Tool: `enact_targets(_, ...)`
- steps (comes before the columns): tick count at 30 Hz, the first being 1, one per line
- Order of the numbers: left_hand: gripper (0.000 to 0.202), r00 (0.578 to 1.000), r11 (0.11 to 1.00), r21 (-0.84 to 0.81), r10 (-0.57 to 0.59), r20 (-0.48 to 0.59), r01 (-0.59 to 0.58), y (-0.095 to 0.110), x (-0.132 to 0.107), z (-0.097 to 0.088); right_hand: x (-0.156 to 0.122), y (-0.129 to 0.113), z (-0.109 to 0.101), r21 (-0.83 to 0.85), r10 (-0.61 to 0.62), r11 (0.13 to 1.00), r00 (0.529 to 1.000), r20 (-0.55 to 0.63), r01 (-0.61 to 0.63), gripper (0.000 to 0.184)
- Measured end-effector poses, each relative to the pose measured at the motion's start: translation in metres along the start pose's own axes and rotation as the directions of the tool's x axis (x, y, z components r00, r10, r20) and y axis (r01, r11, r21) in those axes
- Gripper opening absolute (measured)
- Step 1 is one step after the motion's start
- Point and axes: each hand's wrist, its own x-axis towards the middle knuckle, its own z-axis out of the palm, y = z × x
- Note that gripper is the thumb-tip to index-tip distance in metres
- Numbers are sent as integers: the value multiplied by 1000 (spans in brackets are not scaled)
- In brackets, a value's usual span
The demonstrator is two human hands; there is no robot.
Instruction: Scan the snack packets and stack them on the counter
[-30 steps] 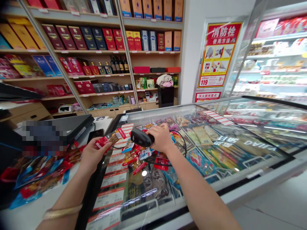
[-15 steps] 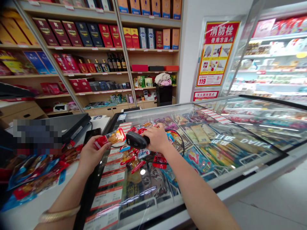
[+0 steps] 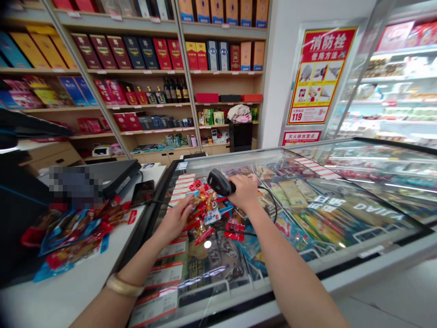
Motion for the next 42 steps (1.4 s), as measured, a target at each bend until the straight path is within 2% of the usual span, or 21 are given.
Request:
enact_targets(3,59,983,994,113,-7,183,-14,8,-1,12,-3,11,6,-7,50,999,999,-22,-50,24)
enact_targets(5,60,981,988,157,-24,195,-7,10,-1,9,-5,16,9,-8,58,998,998,-23,-58,25)
enact_targets(7,58,995,983,183,-2,100,-16,8,-1,-4,-6,18,11,-10,58,998,998,-28,-59,26)
enact_targets(9,53,996,977,210,47,-79,-29,2,-1,-26,-7,20,13,-10,55,998,998,-40,-56,27)
enact_targets(10,50,980,974,226,68,-186,-25,-2,-2,-41,-7,20,13,-8,52,999,998,-46,-52,27)
enact_targets(12,42,911,963,268,89,-402,24,-11,-8,-75,-7,20,13,-5,42,999,998,-56,-43,26)
enact_targets(14,36,807,933,329,79,-586,148,-21,-18,-111,-6,20,13,-5,33,999,997,-65,-34,26)
enact_targets(17,38,642,808,394,25,-766,439,-35,-41,-161,-7,19,12,-12,22,1000,997,-76,-23,25)
enact_targets(19,44,568,719,384,-19,-823,580,-44,-57,-185,-7,18,13,-14,17,1000,996,-84,-18,24)
enact_targets(21,50,543,665,355,-91,-835,657,-52,-69,-202,-7,17,13,-12,9,1000,996,-94,-10,24)
enact_targets(23,54,550,619,333,-195,-812,711,-57,-76,-211,-7,15,14,-12,-6,1000,995,-104,5,23)
enact_targets(27,60,550,416,375,-477,-685,828,-55,-75,-218,-7,10,13,-28,-48,999,992,-118,45,25)
enact_targets(30,52,567,330,467,-571,-593,820,-52,-70,-220,-7,6,10,-24,-75,997,988,-131,73,25)
enact_targets(33,38,566,338,458,-560,-605,822,-53,-69,-221,-6,4,9,-11,-88,996,986,-140,87,24)
enact_targets(36,31,525,430,335,-469,-710,838,-58,-72,-221,-6,3,9,3,-81,997,987,-135,83,25)
enact_targets(38,30,479,545,232,-369,-796,806,-59,-73,-217,-5,2,9,15,-75,997,988,-135,78,24)
enact_targets(40,32,417,686,120,-287,-862,718,-55,-69,-210,-5,1,8,23,-68,997,989,-135,72,24)
enact_targets(42,32,339,813,-68,-315,-886,579,-44,-58,-199,-4,-1,5,29,-67,997,989,-131,71,24)
